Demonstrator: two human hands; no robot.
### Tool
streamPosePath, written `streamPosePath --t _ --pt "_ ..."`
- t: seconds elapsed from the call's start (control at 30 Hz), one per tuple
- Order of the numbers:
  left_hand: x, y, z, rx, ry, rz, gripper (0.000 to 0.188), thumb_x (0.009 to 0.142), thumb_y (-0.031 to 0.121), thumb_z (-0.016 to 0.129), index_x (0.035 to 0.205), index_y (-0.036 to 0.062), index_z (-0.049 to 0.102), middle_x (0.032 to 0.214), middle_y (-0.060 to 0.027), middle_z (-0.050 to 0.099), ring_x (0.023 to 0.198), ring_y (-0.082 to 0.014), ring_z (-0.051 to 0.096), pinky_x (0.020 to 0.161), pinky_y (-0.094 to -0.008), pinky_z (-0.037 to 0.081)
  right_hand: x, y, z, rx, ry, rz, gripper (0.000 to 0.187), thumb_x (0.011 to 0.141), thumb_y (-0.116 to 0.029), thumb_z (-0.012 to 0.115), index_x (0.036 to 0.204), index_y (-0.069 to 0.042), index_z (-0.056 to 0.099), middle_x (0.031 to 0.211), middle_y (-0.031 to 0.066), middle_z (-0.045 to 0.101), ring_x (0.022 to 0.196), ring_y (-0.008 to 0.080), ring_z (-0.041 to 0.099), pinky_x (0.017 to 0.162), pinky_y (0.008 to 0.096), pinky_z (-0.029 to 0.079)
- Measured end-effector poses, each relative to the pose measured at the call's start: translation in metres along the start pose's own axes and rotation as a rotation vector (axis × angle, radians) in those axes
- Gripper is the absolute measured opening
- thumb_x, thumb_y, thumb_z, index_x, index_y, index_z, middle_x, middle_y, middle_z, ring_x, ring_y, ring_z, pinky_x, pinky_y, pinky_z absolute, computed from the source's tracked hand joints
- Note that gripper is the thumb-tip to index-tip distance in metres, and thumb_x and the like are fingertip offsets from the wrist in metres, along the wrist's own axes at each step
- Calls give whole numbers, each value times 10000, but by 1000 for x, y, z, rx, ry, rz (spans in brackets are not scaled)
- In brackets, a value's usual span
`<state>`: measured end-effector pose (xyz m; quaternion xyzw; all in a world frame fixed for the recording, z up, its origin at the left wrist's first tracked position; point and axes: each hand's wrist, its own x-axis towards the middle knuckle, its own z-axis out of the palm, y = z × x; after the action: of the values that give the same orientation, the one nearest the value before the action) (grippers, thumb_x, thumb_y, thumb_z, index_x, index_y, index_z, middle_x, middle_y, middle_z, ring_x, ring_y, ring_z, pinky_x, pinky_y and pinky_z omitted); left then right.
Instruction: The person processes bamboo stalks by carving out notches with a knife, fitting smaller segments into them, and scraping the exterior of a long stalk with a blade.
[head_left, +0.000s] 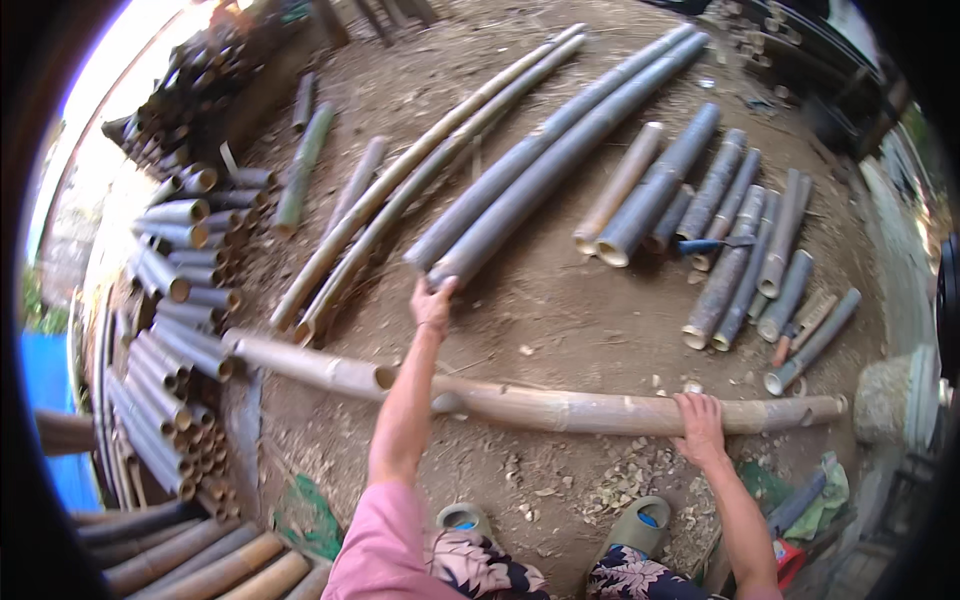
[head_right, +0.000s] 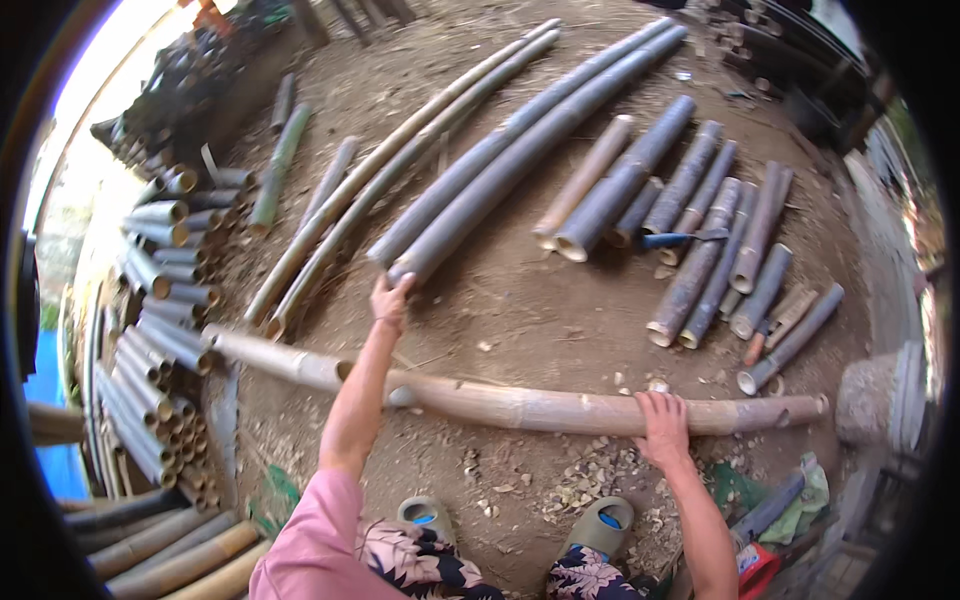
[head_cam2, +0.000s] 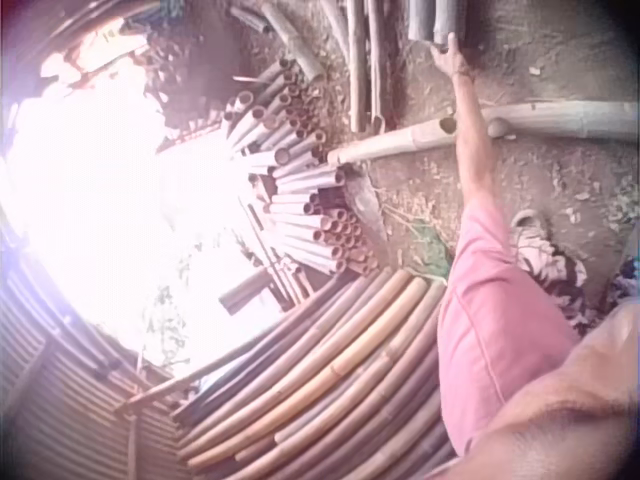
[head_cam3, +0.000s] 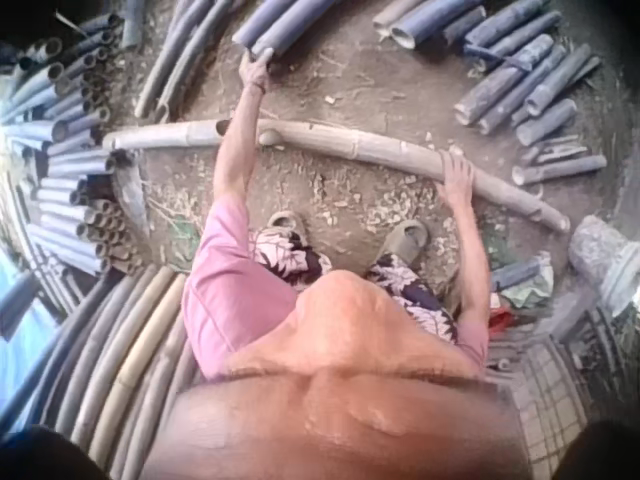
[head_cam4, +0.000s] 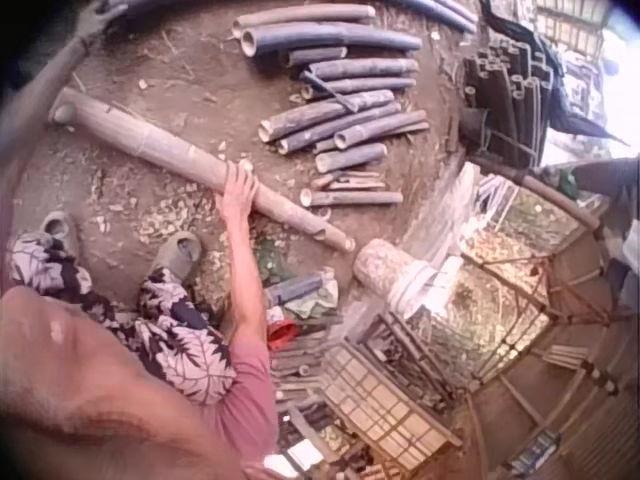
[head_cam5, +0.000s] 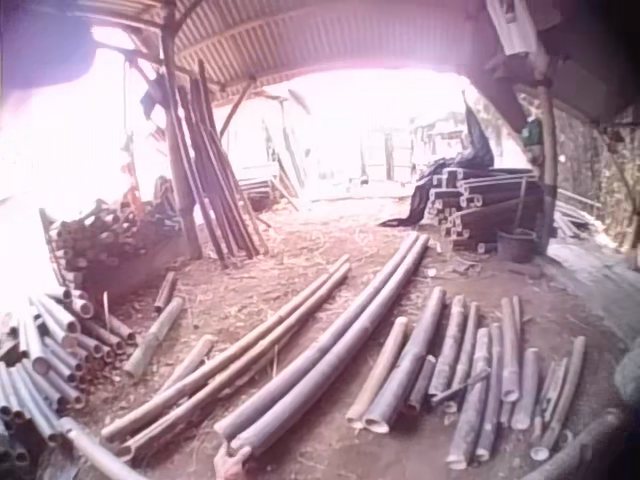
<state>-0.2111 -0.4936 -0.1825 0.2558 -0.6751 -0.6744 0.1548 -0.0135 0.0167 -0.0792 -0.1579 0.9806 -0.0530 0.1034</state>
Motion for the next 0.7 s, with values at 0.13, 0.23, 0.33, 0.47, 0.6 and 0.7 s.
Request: streamPosePath --t 0.13,0.23,0.33,0.47,0.6,0.7 --pt "26 -21 -35 54 -12 -107 542 822 233 804 1269 -6 614 1155 -70 670 1005 -171 613 918 -306 470 8 -3 -2 -69 10 -37 899 604 -264 876 1379 -117 442 1295 105 480 1242 318 441 1101 501 314" --pt "34 -34 -37 62 6 -80 771 827 291 794 1427 -61 461 1322 -148 605 1143 -206 589 998 -335 453 8 4 -1 21 85 -79 888 587 -204 872 1371 -117 463 1276 97 488 1222 308 458 1092 498 324" --pt "36 -38 -30 70 28 -78 654 841 295 779 1350 -44 550 1176 -133 661 1023 -199 621 917 -330 477 4 6 -2 30 120 -75 868 585 -198 865 1358 -116 479 1259 95 500 1215 303 465 1082 495 330" --pt "39 -26 -28 -47 25 -283 419 863 281 754 1161 0 666 848 -57 663 665 -157 587 596 -308 470 2 4 -1 32 128 -71 863 587 -198 865 1355 -121 479 1256 92 506 1217 305 466 1085 498 327" --pt "27 -11 -14 -111 139 -358 307 868 232 747 1087 25 688 723 -11 604 500 -106 478 429 -267 347 -1 0 1 34 91 -43 881 584 -210 875 1361 -137 467 1276 91 495 1237 311 456 1107 508 312" --pt "28 -14 -18 -59 165 -241 379 867 214 752 1161 -10 671 825 -41 661 575 -114 546 473 -277 404 0 -1 2 42 89 -43 891 580 -212 879 1366 -139 465 1280 91 493 1243 311 451 1114 508 305"
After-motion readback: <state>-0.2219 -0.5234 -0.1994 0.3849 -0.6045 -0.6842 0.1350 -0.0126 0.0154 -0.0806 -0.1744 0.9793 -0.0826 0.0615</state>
